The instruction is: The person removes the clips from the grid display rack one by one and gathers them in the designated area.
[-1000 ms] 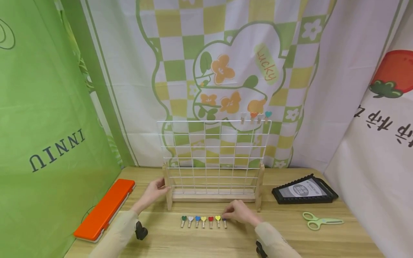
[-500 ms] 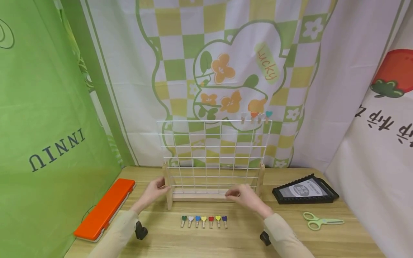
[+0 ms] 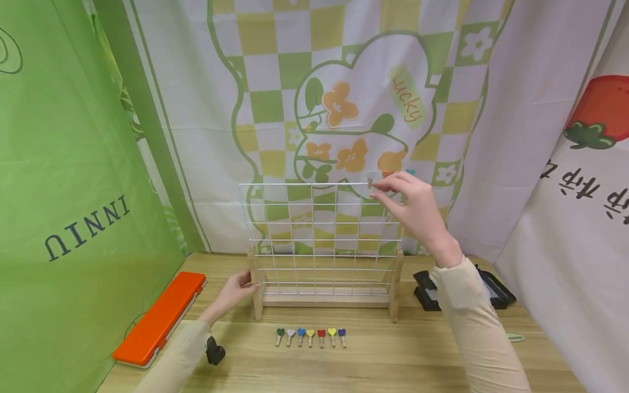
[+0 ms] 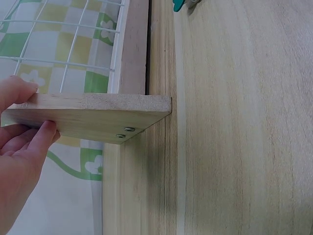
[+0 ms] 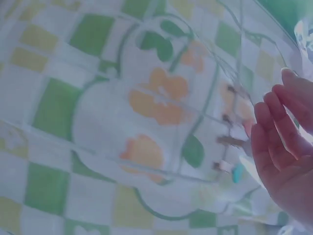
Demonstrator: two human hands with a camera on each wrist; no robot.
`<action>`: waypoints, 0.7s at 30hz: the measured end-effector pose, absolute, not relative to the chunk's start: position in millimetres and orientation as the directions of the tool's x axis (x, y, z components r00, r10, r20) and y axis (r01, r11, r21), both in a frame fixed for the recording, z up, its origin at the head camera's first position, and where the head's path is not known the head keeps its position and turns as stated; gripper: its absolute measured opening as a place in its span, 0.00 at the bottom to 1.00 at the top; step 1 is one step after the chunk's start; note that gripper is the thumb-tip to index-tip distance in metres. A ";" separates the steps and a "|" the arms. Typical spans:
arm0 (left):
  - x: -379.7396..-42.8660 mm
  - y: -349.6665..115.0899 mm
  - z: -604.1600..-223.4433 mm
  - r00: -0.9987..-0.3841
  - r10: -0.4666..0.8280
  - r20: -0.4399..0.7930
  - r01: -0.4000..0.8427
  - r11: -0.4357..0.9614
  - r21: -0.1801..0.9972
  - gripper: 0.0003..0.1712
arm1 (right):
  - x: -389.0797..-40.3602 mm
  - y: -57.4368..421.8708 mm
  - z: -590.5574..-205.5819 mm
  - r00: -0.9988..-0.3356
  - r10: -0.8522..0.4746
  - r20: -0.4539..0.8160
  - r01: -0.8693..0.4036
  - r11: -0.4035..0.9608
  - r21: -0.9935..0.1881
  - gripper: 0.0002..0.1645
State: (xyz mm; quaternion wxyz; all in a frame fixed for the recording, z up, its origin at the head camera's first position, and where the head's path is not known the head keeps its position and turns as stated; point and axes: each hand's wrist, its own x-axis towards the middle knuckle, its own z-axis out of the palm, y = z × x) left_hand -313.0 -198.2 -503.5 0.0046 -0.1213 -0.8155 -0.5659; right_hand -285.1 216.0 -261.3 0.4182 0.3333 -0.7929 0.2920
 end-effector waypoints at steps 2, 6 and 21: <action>-313.4 -198.2 -503.9 -0.971 0.192 0.144 0.202 0.329 0.922 0.32 | -288.4 216.1 -248.6 -0.397 -0.281 0.874 -0.775 0.613 -0.155 0.14; -314.8 -198.1 -504.6 -0.970 0.194 0.148 0.206 0.328 0.922 0.31 | -296.2 215.8 -232.1 -0.381 -0.302 0.874 -0.766 0.632 -0.116 0.13; -313.2 -197.8 -503.9 -0.968 0.200 0.150 0.210 0.329 0.921 0.30 | -315.8 221.6 -218.9 -0.599 -0.391 0.699 -0.666 0.728 -0.163 0.07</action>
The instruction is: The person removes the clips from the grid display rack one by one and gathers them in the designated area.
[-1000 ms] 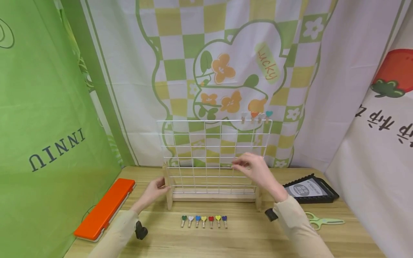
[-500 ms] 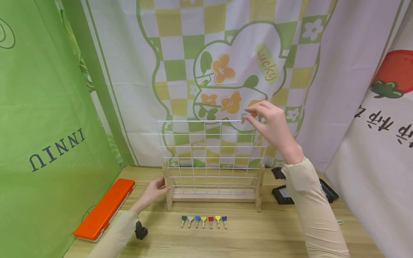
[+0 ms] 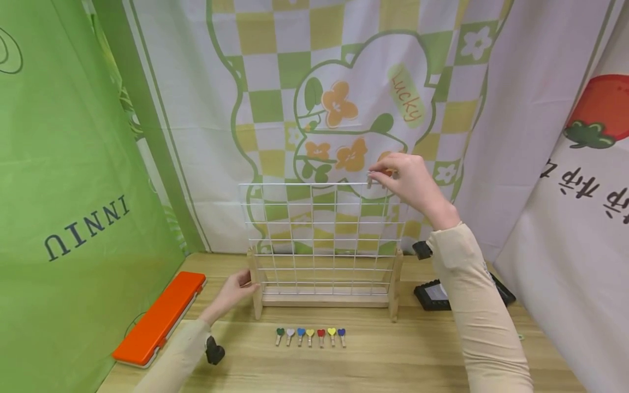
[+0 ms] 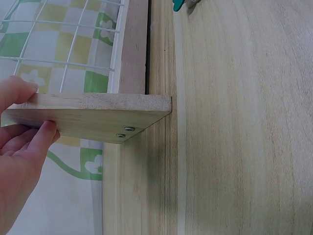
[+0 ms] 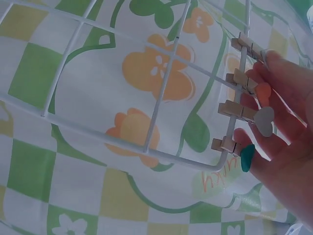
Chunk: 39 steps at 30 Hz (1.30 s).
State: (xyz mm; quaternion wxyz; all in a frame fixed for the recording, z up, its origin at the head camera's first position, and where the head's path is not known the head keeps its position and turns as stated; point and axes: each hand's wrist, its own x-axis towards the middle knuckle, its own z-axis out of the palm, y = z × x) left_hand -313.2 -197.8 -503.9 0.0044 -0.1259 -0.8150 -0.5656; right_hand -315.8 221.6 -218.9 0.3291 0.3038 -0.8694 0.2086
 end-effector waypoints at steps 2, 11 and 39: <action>-312.6 -197.9 -503.6 -0.969 0.198 0.146 0.207 0.333 0.920 0.31 | -316.1 221.9 -219.2 -0.590 -0.394 0.705 -0.674 0.721 -0.160 0.07; -313.9 -197.7 -501.5 -0.972 0.182 0.152 0.208 0.347 0.915 0.30 | -316.5 219.9 -218.3 -0.545 -0.395 0.740 -0.693 0.708 -0.133 0.04; -313.1 -197.6 -504.0 -0.967 0.202 0.158 0.219 0.335 0.916 0.33 | -288.7 212.2 -219.5 -0.456 -0.289 0.842 -0.766 0.609 -0.206 0.05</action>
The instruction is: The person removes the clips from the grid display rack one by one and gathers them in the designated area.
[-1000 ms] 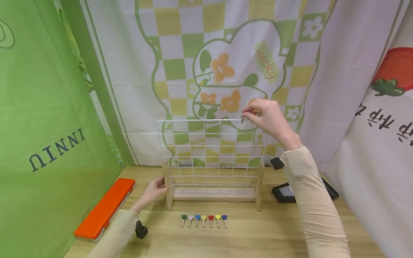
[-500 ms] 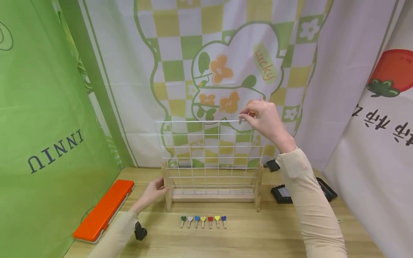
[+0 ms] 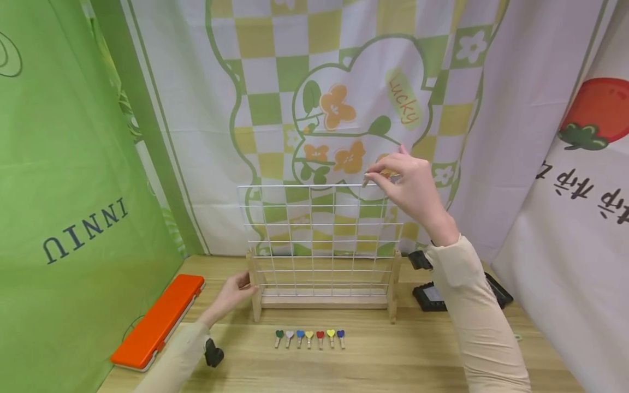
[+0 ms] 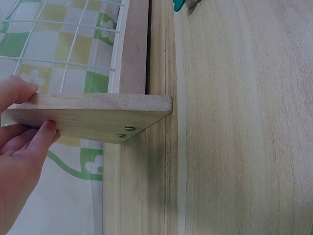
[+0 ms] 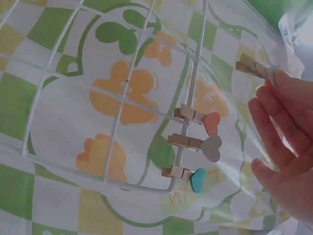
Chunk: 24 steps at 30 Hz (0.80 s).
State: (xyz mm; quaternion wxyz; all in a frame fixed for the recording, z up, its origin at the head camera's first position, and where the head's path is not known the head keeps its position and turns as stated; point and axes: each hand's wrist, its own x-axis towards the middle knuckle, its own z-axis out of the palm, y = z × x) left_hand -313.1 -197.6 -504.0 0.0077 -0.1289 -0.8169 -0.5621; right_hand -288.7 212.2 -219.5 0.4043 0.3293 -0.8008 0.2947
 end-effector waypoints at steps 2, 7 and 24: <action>-313.1 -197.4 -503.3 -0.966 0.203 0.160 0.221 0.330 0.918 0.33 | -283.8 211.7 -225.8 -0.447 -0.296 0.844 -0.776 0.598 -0.201 0.06; -312.8 -197.2 -503.4 -0.964 0.202 0.171 0.230 0.323 0.918 0.32 | -276.1 211.5 -251.6 -0.437 -0.310 0.844 -0.769 0.616 -0.172 0.08; -312.5 -197.9 -502.7 -0.967 0.206 0.150 0.212 0.322 0.923 0.33 | -257.6 202.5 -385.1 -0.573 -0.420 0.704 -0.762 0.588 -0.269 0.11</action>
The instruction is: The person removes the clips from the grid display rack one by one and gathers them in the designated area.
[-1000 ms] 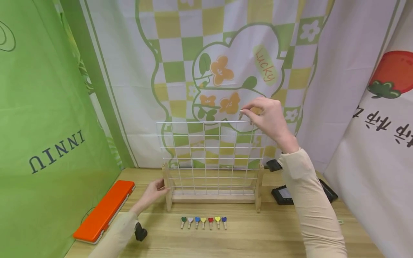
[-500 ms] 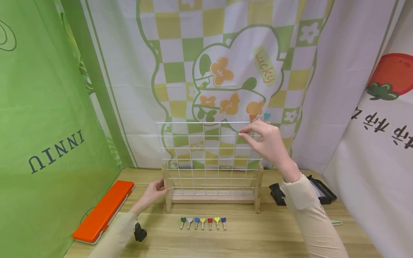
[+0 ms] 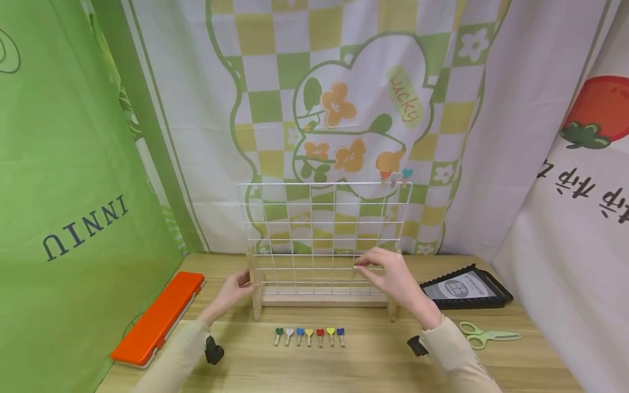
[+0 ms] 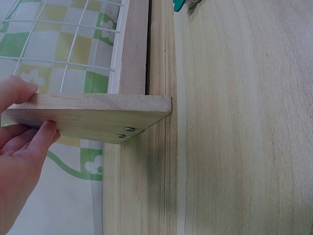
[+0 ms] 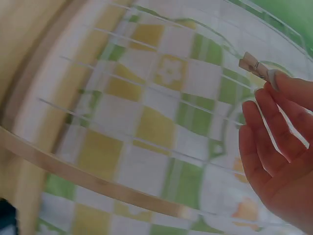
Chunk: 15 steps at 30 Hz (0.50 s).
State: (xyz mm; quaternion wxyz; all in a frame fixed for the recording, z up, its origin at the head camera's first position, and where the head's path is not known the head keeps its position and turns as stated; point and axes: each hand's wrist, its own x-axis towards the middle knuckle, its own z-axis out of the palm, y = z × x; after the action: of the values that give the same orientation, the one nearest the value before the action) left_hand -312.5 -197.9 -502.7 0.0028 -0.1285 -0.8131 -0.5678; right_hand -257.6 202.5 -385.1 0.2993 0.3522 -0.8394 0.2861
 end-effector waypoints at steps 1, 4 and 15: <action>-312.5 -198.0 -502.1 -0.966 0.209 0.150 0.213 0.321 0.923 0.33 | -257.4 202.0 -394.5 -0.590 -0.425 0.686 -0.755 0.591 -0.283 0.10; -312.6 -198.0 -501.3 -0.964 0.219 0.150 0.216 0.320 0.922 0.33 | -256.6 200.6 -422.9 -0.647 -0.442 0.622 -0.729 0.597 -0.335 0.08; -311.7 -197.2 -500.1 -0.968 0.203 0.144 0.205 0.322 0.924 0.32 | -258.3 205.9 -502.5 -0.774 -0.535 0.339 -0.627 0.572 -0.529 0.07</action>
State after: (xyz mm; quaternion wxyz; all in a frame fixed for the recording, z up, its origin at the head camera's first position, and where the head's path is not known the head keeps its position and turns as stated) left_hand -311.7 -197.2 -500.1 0.0008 -0.1256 -0.8129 -0.5687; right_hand -258.3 205.9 -502.5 0.0708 0.3287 -0.8837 0.3257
